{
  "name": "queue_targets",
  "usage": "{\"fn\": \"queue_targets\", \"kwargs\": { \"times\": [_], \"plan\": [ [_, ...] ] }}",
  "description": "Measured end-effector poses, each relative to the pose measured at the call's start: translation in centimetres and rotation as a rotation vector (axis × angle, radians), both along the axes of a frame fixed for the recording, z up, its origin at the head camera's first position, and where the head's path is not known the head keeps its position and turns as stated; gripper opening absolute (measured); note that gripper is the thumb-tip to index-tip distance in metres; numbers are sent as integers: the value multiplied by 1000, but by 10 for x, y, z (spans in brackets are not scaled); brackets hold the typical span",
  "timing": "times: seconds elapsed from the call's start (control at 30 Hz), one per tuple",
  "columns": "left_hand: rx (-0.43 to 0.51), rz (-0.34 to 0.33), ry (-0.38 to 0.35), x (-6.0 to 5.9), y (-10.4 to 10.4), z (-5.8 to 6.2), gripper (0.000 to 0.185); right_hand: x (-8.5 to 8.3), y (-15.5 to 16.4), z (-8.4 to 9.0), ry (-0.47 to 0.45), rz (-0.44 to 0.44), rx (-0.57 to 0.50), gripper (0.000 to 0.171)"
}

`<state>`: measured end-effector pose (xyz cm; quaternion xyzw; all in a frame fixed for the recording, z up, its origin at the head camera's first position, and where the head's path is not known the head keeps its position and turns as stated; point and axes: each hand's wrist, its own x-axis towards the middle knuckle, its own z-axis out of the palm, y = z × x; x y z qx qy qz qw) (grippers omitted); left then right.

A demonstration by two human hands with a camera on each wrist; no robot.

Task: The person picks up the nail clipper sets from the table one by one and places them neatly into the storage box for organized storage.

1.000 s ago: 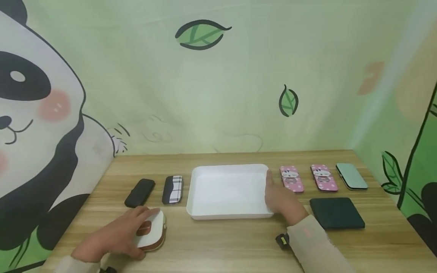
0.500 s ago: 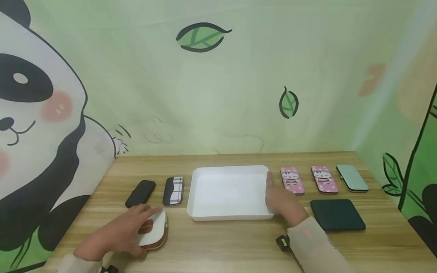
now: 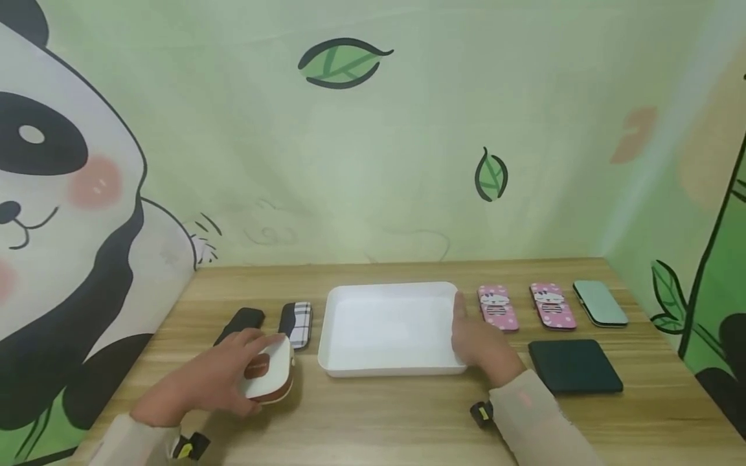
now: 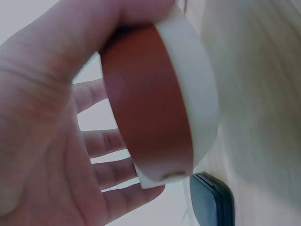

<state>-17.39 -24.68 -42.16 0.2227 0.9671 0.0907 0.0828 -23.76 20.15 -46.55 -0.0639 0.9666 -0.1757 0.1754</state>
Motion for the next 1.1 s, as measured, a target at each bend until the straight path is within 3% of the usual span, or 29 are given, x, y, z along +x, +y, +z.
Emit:
{"fn": "queue_targets", "kwargs": {
  "times": [0.53, 1.1],
  "plan": [
    [6, -85, 87, -29, 30, 20, 105, 3, 0, 2, 4, -3, 15, 77],
    [9, -93, 27, -55, 70, 39, 103, 2, -4, 3, -10, -1, 5, 77]
  ]
}}
